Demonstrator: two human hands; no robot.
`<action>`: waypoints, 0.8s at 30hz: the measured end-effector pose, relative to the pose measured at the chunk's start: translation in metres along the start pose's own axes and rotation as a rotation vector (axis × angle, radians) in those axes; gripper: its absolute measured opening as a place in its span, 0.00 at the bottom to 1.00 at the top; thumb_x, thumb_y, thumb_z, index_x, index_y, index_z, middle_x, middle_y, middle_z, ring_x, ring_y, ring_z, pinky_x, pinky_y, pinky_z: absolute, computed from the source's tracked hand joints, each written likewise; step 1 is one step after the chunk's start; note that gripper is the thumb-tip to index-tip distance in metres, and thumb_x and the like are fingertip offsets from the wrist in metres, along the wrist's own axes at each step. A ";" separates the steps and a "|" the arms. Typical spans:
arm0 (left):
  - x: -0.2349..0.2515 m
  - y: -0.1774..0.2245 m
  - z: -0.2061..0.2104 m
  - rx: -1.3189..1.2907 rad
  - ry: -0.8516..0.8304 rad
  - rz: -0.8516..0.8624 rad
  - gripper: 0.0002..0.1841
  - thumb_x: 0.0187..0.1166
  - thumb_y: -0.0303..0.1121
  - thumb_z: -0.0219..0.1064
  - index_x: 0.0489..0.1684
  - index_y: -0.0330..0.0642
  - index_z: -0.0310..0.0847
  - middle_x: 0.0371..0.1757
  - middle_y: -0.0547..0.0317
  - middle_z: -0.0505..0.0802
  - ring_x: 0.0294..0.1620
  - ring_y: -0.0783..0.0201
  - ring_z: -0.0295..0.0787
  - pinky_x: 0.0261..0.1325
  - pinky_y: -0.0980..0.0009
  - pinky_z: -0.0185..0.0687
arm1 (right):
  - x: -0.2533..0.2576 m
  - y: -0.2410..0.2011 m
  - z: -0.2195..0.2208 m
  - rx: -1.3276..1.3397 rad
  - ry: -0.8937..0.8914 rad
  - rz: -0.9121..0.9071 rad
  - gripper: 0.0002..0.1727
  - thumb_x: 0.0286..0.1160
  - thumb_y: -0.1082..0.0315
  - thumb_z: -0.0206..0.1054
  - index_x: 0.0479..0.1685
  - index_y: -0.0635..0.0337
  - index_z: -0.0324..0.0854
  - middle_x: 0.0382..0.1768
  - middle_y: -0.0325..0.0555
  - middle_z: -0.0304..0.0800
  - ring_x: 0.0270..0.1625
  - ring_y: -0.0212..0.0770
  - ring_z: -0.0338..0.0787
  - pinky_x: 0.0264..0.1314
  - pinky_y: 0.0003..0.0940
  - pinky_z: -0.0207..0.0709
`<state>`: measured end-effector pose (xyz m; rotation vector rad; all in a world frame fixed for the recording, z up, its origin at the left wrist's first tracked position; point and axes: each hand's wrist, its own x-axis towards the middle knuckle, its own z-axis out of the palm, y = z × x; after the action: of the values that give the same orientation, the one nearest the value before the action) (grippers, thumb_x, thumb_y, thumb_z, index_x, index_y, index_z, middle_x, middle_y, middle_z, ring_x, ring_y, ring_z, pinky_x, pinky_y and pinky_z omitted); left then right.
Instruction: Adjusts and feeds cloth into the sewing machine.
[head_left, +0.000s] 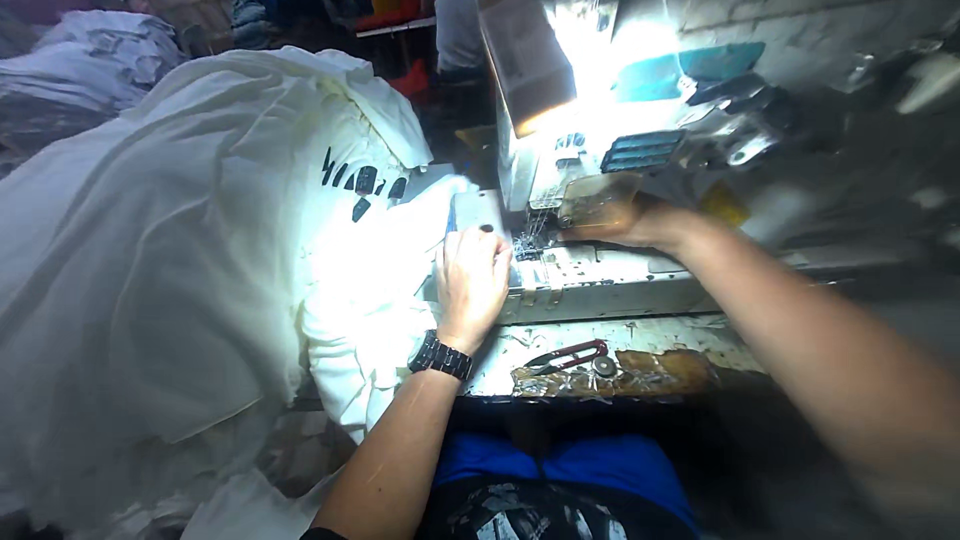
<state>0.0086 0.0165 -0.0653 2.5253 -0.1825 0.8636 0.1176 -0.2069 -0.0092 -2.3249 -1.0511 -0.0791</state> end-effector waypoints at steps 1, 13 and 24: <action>0.000 0.000 0.000 -0.002 -0.001 -0.002 0.10 0.84 0.38 0.64 0.39 0.47 0.90 0.43 0.56 0.90 0.54 0.52 0.83 0.60 0.52 0.75 | 0.002 0.002 0.003 -0.030 0.011 -0.012 0.28 0.67 0.58 0.80 0.62 0.66 0.85 0.59 0.60 0.89 0.67 0.54 0.84 0.78 0.58 0.64; -0.001 0.002 0.001 -0.023 0.039 -0.003 0.09 0.83 0.36 0.65 0.38 0.45 0.90 0.43 0.54 0.90 0.55 0.50 0.84 0.59 0.50 0.76 | -0.057 -0.031 0.058 -0.162 0.444 -0.025 0.14 0.80 0.58 0.67 0.47 0.55 0.96 0.48 0.54 0.94 0.57 0.56 0.87 0.62 0.55 0.75; 0.002 0.004 0.001 -0.052 0.025 -0.031 0.10 0.81 0.35 0.65 0.38 0.43 0.91 0.44 0.52 0.91 0.56 0.49 0.85 0.61 0.50 0.75 | -0.047 -0.052 0.036 -0.101 0.191 0.095 0.10 0.82 0.66 0.67 0.47 0.55 0.95 0.42 0.50 0.96 0.49 0.49 0.93 0.57 0.57 0.80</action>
<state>0.0100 0.0128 -0.0636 2.4621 -0.1557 0.8668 0.0425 -0.1919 -0.0271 -2.3987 -0.8590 -0.3173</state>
